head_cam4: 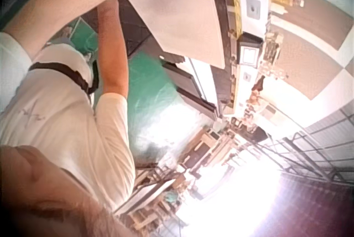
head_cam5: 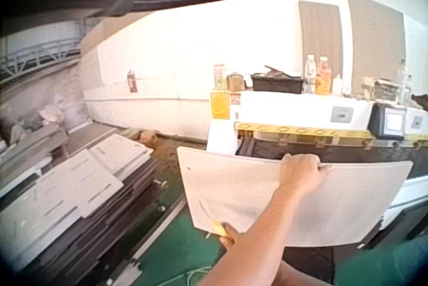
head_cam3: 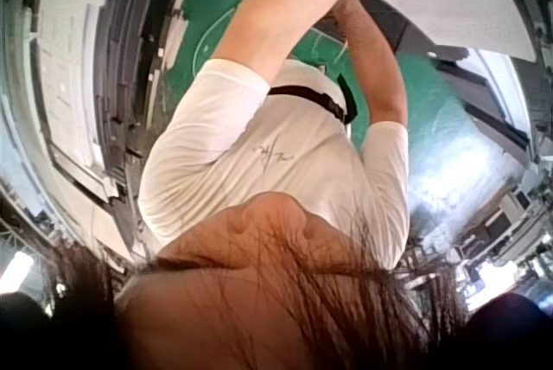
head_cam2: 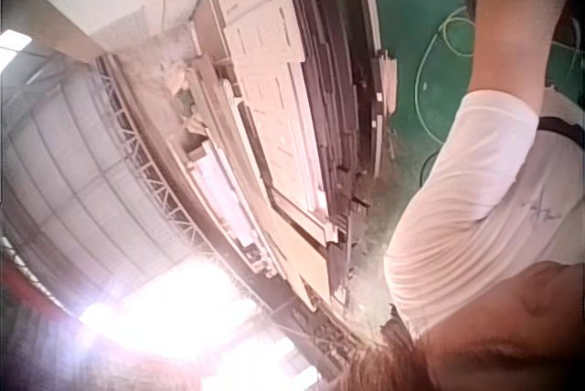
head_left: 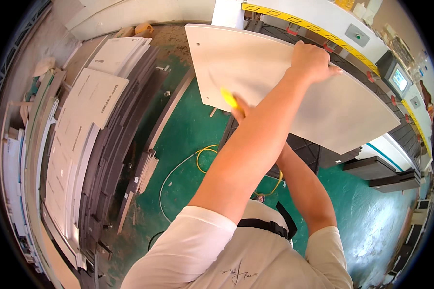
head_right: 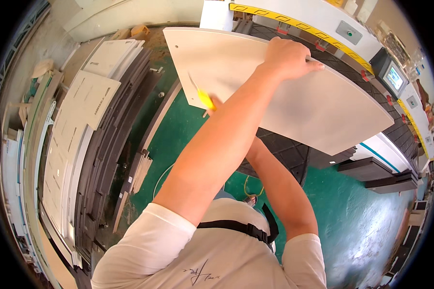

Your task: The person uses a yellow handheld air blower to clean dust and debris from the surface of large white rectangular panels. They repeatedly move the nozzle across the panel, flip the panel over to clean both sides, and reposition the panel on a workbench to ensure thorough cleaning.

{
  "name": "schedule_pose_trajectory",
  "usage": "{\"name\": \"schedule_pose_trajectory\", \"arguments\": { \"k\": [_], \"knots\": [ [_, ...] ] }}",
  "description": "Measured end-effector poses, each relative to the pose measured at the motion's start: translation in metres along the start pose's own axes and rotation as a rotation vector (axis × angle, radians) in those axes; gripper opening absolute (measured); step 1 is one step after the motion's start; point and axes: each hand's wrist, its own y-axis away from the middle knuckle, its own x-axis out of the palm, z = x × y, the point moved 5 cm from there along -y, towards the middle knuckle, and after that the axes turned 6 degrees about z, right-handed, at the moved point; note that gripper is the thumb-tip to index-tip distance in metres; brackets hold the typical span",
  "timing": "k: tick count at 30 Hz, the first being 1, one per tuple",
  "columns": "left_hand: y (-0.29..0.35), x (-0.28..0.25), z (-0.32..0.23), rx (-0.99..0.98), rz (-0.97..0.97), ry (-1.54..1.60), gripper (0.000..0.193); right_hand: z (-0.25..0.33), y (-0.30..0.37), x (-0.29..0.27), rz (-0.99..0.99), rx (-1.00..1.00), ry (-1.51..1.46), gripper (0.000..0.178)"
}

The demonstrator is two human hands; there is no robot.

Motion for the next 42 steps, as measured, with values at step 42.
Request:
{"name": "schedule_pose_trajectory", "arguments": {
  "k": [42],
  "knots": [
    [0.087, -0.034, -0.058, 0.130, 0.391, -0.152, 0.045, -0.200, 0.488, 0.023, -0.253, 0.736, -0.983, 0.039]
  ]
}}
